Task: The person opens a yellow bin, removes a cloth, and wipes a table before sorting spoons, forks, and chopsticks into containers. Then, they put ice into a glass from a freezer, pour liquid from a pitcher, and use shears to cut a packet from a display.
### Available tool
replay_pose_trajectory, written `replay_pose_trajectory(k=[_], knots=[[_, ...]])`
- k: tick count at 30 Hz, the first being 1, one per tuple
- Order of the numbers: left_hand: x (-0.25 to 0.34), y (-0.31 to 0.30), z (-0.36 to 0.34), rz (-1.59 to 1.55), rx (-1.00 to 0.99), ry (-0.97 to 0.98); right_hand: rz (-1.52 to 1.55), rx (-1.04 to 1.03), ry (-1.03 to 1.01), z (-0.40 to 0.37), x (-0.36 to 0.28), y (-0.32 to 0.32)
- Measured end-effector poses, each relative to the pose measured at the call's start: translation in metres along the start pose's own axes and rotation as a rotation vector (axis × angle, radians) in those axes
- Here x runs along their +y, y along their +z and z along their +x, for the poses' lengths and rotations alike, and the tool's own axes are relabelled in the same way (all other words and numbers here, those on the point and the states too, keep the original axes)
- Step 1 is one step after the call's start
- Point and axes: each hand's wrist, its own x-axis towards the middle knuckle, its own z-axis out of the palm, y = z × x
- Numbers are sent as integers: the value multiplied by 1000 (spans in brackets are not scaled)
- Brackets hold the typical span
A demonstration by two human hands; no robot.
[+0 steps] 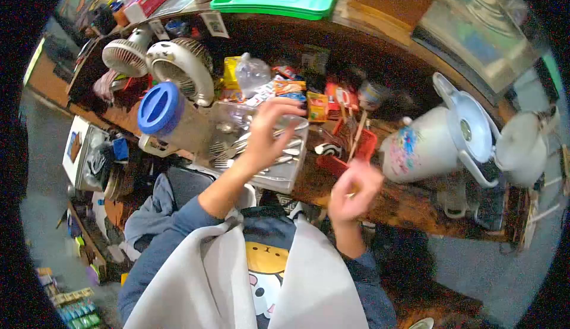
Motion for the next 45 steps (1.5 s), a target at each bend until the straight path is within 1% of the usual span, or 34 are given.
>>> replay_pose_trajectory(k=[1,3,4,5,7,8,10,11,12,13,14,15,16,17,18,19,22,24,25,27,28,30,31,33,34,35,37,38,39,40,41,42,43,45], knots=[[-16,-20,-13,156,21,-38,95,-78,-91,-6,-11,6],[-45,-58,-39,368,-8,-167,192,-402,-217,-5,-31,33],[-60,-77,-55,492,-108,-282,212,-554,-193,-3,-36,51],[-65,-93,-66,536,-246,-405,231,-703,-170,-2,-39,70],[-89,-116,-93,658,-473,-460,227,-902,-111,-17,-28,107],[-93,-119,-100,661,-467,-467,233,-906,-115,-25,-20,124],[-94,-125,-107,703,-507,-403,147,-1101,-192,-36,-9,155],[-94,-127,-106,710,-499,-410,182,-1068,-275,-41,-7,168],[-91,-124,-100,741,-541,-465,166,-1088,-318,-45,-7,180],[-89,-122,-96,769,-586,-520,149,-1108,-360,-49,-8,189],[-95,-118,-100,781,-567,-548,157,-1114,-363,-55,-8,196],[-95,-117,-101,783,-565,-555,38,-1152,-417,-59,-9,202],[-95,-116,-102,922,-585,-416,-84,-1186,-470,-64,-9,206],[-95,-116,-104,1056,-604,-271,-81,-1189,-470,-68,-9,208],[-104,-114,-109,1111,-601,-242,-82,-1169,-413,-70,-9,209],[-110,-112,-114,1110,-604,-244,-85,-1148,-355,-71,-9,210],[-116,-107,-117,1197,-587,-208,-121,-1163,-351,-69,-3,212],[-114,-104,-113,1210,-627,-327,-107,-1103,-387,-68,-2,209],[-112,-104,-111,1202,-633,-318,-116,-1103,-378,-67,-2,208],[-110,-107,-109,1129,-556,-290,-241,-1083,-461,-63,-6,202],[-108,-108,-108,1121,-563,-286,-232,-1045,-458,-62,-7,199],[-107,-108,-105,1028,-469,-303,-234,-1016,-445,-62,-6,195],[-106,-107,-103,1019,-475,-299,-231,-986,-441,-62,-6,192],[-103,-106,-97,927,-330,-311,-261,-960,-435,-60,-6,183],[-102,-106,-95,871,-270,-280,-193,-912,-385,-59,-8,177],[-101,-107,-94,864,-272,-274,-126,-862,-337,-56,-9,171],[-97,-107,-88,635,-185,-355,-116,-884,-339,-45,-12,152],[-91,-107,-83,541,-122,-357,2,-844,-249,-40,-14,142],[-81,-110,-73,533,-128,-353,119,-799,-160,-34,-17,131],[-71,-112,-62,569,-79,-182,95,-704,-91,-26,-24,116],[-63,-114,-52,601,-28,-7,198,-628,37,-21,-28,103],[-54,-113,-43,593,12,53,175,-596,113,-14,-30,84],[-42,-113,-30,544,59,154,183,-488,204,-14,-30,71],[-28,-110,-14,271,92,194,287,-299,279,-2,-36,40]])
